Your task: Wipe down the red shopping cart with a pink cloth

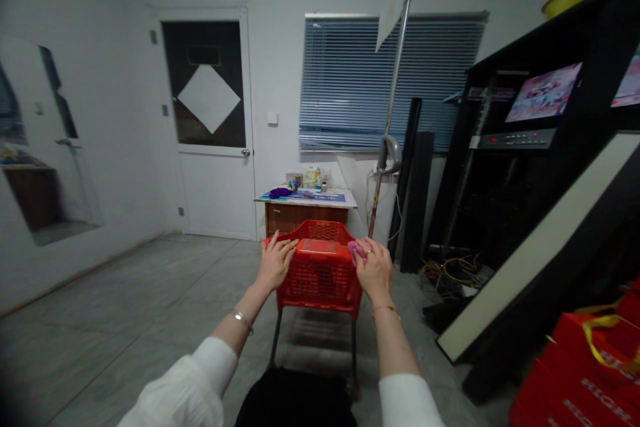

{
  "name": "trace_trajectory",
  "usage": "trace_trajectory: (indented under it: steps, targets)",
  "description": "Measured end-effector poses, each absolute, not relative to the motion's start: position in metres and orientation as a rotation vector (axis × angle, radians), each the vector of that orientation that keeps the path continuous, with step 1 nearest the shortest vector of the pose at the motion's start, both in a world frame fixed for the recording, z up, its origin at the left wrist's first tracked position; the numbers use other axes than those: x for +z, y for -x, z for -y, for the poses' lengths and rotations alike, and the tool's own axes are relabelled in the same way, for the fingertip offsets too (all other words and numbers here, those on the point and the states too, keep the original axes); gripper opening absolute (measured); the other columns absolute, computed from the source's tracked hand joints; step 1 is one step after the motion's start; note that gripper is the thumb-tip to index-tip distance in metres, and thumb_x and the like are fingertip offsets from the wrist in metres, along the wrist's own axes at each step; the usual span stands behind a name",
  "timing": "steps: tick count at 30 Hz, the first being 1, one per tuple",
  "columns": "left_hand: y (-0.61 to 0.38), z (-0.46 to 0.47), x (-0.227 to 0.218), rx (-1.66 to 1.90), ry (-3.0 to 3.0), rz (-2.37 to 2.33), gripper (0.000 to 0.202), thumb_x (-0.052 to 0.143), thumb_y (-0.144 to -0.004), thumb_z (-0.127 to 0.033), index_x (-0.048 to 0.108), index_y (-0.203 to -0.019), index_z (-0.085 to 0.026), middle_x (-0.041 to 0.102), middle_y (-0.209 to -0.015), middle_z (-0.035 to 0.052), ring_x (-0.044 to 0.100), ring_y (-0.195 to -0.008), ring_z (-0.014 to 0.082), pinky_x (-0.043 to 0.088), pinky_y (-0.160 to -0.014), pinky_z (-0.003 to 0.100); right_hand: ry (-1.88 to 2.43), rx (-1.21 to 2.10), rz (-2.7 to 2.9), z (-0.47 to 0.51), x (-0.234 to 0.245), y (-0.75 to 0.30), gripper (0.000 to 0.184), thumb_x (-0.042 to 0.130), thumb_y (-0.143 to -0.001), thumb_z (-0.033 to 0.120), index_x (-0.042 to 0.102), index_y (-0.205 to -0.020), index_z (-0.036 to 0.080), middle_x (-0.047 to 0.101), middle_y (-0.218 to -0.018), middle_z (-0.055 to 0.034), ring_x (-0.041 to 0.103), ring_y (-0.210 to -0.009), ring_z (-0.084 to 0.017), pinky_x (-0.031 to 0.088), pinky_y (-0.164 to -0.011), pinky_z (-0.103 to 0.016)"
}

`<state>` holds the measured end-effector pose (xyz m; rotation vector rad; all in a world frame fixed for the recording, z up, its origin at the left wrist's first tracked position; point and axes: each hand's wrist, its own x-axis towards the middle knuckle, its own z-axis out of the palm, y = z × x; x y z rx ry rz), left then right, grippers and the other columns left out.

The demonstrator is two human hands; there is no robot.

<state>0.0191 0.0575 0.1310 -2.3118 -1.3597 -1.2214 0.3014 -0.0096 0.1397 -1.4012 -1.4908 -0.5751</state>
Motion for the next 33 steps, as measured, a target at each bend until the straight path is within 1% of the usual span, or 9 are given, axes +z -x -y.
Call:
trace_trajectory:
  steps: [3, 6, 9, 13, 16, 21, 24, 29, 33]
  targets:
    - [-0.022, -0.057, 0.13, -1.237, 2.292, 1.363, 0.035, 0.043, -0.1, -0.033, 0.063, -0.129, -0.033, 0.068, -0.126, 0.0062, 0.031, -0.147, 0.0303, 0.02, -0.117, 0.067, 1.424, -0.566, 1.337, 0.009, 0.136, -0.302, 0.036, 0.045, -0.094, 0.036, 0.07, -0.113, 0.02, 0.065, -0.121, -0.0118, 0.054, -0.115, -0.023, 0.041, -0.102, -0.043]
    - [-0.024, -0.057, 0.131, -1.244, 2.287, 1.371, 0.035, 0.043, -0.1, -0.032, 0.063, -0.129, -0.033, 0.068, -0.127, 0.006, 0.031, -0.147, 0.0299, 0.018, -0.117, 0.068, 1.413, -0.585, 1.327, 0.008, 0.135, -0.269, 0.034, 0.045, -0.095, 0.035, 0.071, -0.113, 0.022, 0.066, -0.121, -0.0101, 0.053, -0.115, -0.023, 0.039, -0.103, -0.042]
    - [-0.024, -0.058, 0.131, -1.244, 2.284, 1.369, 0.035, 0.044, -0.1, -0.031, 0.064, -0.128, -0.033, 0.069, -0.126, 0.0062, 0.032, -0.146, 0.0305, 0.018, -0.118, 0.067, 1.351, -0.622, 1.484, 0.008, 0.138, -0.231, 0.034, 0.047, -0.096, 0.037, 0.068, -0.12, 0.025, 0.064, -0.127, -0.0074, 0.05, -0.119, -0.024, 0.037, -0.105, -0.042]
    - [-0.02, -0.06, 0.132, -1.228, 2.304, 1.36, 0.035, 0.044, -0.1, -0.032, 0.063, -0.129, -0.033, 0.068, -0.127, 0.0062, 0.031, -0.147, 0.0308, 0.017, -0.118, 0.068, 1.366, -0.625, 1.613, 0.011, 0.146, -0.217, 0.04, 0.053, -0.094, 0.047, 0.065, -0.127, 0.027, 0.062, -0.132, -0.0068, 0.049, -0.122, -0.026, 0.036, -0.105, -0.043]
    - [-0.019, -0.06, 0.132, -1.227, 2.309, 1.355, 0.035, 0.043, -0.1, -0.032, 0.063, -0.129, -0.032, 0.068, -0.128, 0.0062, 0.03, -0.147, 0.0307, 0.017, -0.118, 0.067, 1.401, -0.585, 1.618, 0.013, 0.153, -0.226, 0.037, 0.046, -0.099, 0.041, 0.064, -0.127, 0.028, 0.065, -0.13, -0.005, 0.05, -0.121, -0.023, 0.034, -0.107, -0.043]
    - [-0.023, -0.059, 0.131, -1.245, 2.293, 1.36, 0.035, 0.043, -0.1, -0.032, 0.064, -0.129, -0.031, 0.068, -0.127, 0.0069, 0.03, -0.147, 0.0315, 0.016, -0.118, 0.069, 1.505, -0.544, 1.561, 0.01, 0.162, -0.216, 0.033, 0.046, -0.098, 0.034, 0.069, -0.12, 0.025, 0.068, -0.126, -0.0056, 0.051, -0.121, -0.027, 0.031, -0.109, -0.051]
    - [-0.025, -0.058, 0.131, -1.246, 2.299, 1.358, 0.035, 0.043, -0.1, -0.032, 0.063, -0.13, -0.032, 0.068, -0.128, 0.0062, 0.031, -0.147, 0.0309, 0.016, -0.118, 0.069, 1.534, -0.608, 1.493, 0.007, 0.162, -0.197, 0.034, 0.048, -0.097, 0.039, 0.069, -0.12, 0.024, 0.067, -0.127, -0.008, 0.049, -0.122, -0.031, 0.028, -0.108, -0.056]
    - [-0.019, -0.059, 0.132, -1.209, 2.322, 1.351, 0.035, 0.043, -0.101, -0.033, 0.062, -0.13, -0.033, 0.068, -0.128, 0.0054, 0.031, -0.147, 0.0306, 0.018, -0.118, 0.068, 1.514, -0.704, 1.533, 0.007, 0.156, -0.202, 0.034, 0.049, -0.097, 0.04, 0.069, -0.12, 0.025, 0.066, -0.127, -0.0086, 0.05, -0.118, -0.028, 0.035, -0.099, -0.045]
    - [-0.016, -0.06, 0.133, -1.197, 2.33, 1.354, 0.035, 0.043, -0.101, -0.032, 0.063, -0.13, -0.03, 0.068, -0.128, 0.0061, 0.031, -0.147, 0.031, 0.02, -0.117, 0.067, 1.549, -0.722, 1.531, 0.007, 0.154, -0.252, 0.033, 0.049, -0.096, 0.039, 0.071, -0.117, 0.025, 0.068, -0.122, -0.0076, 0.052, -0.111, -0.025, 0.036, -0.096, -0.038]
